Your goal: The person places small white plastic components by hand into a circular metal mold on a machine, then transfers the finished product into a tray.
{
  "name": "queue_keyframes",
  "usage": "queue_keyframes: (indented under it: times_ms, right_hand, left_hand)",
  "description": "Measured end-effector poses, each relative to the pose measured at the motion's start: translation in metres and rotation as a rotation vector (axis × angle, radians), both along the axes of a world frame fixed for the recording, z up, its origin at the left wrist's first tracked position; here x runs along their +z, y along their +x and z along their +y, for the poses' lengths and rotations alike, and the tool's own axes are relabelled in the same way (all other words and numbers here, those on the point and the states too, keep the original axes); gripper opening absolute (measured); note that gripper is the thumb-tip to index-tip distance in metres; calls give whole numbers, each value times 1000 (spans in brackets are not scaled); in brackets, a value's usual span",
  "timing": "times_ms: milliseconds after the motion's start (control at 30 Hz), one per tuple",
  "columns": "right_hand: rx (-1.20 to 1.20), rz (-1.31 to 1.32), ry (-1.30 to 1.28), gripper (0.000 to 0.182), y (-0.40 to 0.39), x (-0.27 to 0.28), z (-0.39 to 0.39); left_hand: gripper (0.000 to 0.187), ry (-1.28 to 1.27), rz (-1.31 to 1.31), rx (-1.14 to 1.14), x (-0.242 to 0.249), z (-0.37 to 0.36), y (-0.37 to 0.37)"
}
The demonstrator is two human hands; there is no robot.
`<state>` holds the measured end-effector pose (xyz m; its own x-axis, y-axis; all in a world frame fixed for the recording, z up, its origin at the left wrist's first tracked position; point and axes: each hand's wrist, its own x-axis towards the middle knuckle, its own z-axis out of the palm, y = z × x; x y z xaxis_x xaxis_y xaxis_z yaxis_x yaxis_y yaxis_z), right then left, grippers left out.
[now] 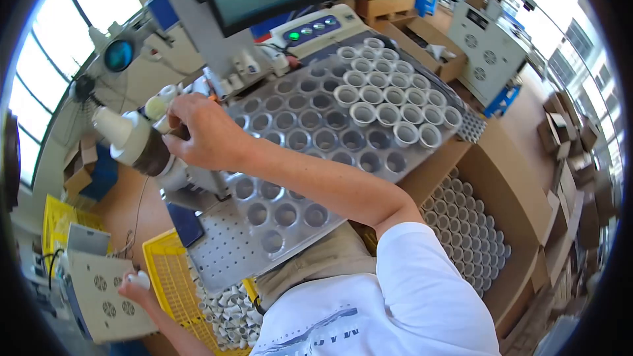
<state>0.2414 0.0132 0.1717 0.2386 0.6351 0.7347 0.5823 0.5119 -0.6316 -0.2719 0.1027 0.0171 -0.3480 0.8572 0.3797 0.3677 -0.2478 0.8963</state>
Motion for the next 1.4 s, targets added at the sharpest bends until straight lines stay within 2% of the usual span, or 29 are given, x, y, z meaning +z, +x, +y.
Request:
queue_keyframes:
  times_ms: [33, 100, 167, 200, 233, 267, 300, 333, 367, 400, 433, 467, 500, 533, 600, 667, 700, 733, 800, 867, 933, 1067, 1133, 1200, 1267, 1400]
  right_hand:
    - [-25, -94, -89, 23, 19, -10, -21]
    - [-105, -267, -299, 22, 61, -28, -59]
    - [-289, -420, -579, 28, 114, -43, -106]
    - [-349, -506, -635, 32, 136, -48, -124]
    - [-409, -589, -687, 37, 152, -53, -140]
    - [-407, -587, -686, 37, 162, -58, -150]
    - [-442, -611, -806, 41, 171, -62, -155]
    - [-471, -637, -919, 46, 178, -63, -158]
    - [-481, -644, -951, 48, 179, -61, -159]
    - [-473, -660, -967, 50, 177, -60, -156]
    - [-452, -667, -970, 51, 178, -60, -154]
    - [-473, -688, -954, 51, 172, -56, -154]
    - [-463, -722, -889, 47, 170, -55, -153]
    - [-482, -720, -916, 46, 164, -46, -152]
    - [-493, -736, -927, 46, 149, -15, -142]
    - [-506, -619, -1011, 44, 130, 8, -133]
    - [-488, -634, -884, 42, 131, 2, -125]
    - [-485, -636, -875, 42, 128, -1, -112]
    - [-245, -541, -629, 41, 113, -4, -75]
    - [-133, -357, -620, 45, 98, -18, -35]
    - [-86, -114, -698, 45, 79, -29, -3]
    - [-84, -33, -520, 44, 63, -88, 32]
    - [-97, -180, -349, 42, 58, -104, 31]
    - [-95, -213, -367, 42, 61, -106, 25]
    - [-56, -93, -433, 42, 63, -109, 21]
    - [-72, -97, -477, 42, 65, -102, 16]
  left_hand:
    - [28, -43, 457, 122, -25, 4, -38]
    - [32, -21, 137, 236, -69, 12, -91]
    - [32, -34, 144, 180, -66, 12, -92]
    - [33, -40, 156, 136, -59, 6, -93]
    - [34, -63, 235, 76, -42, 4, -65]
    - [33, -42, 197, 85, -28, 4, -24]
    - [32, -16, 156, 98, -13, 3, 18]
    - [30, 17, 119, 11, -4, 2, 54]
    - [34, -50, -201, -236, 10, -9, 101]
    - [33, 64, -34, -309, 9, -14, 129]
    - [33, -6, 265, -221, 20, -27, 167]
    - [31, 146, 345, -386, 38, -47, 208]
    - [28, 271, 203, -580, 32, -55, 238]
    - [29, 270, 192, -740, 28, -66, 261]
    - [38, 311, 169, -866, 9, -92, 304]
    - [44, 239, 93, -990, 6, -112, 330]
    - [44, 244, 94, -979, 2, -115, 335]
    - [45, 189, 46, -1004, -5, -115, 339]
    - [46, 136, 9, -1031, -13, -109, 339]
    - [48, 0, -3, -1081, -17, -101, 331]
    - [47, 32, -22, -1062, -19, -103, 333]
    - [46, 60, -49, -1033, -22, -105, 334]
    - [45, 64, -50, -1025, -21, -104, 334]
    - [45, 67, -57, -1024, -21, -106, 335]
    - [45, 72, -64, -1033, -20, -105, 335]
    - [44, 85, -56, -1018, -17, -106, 336]
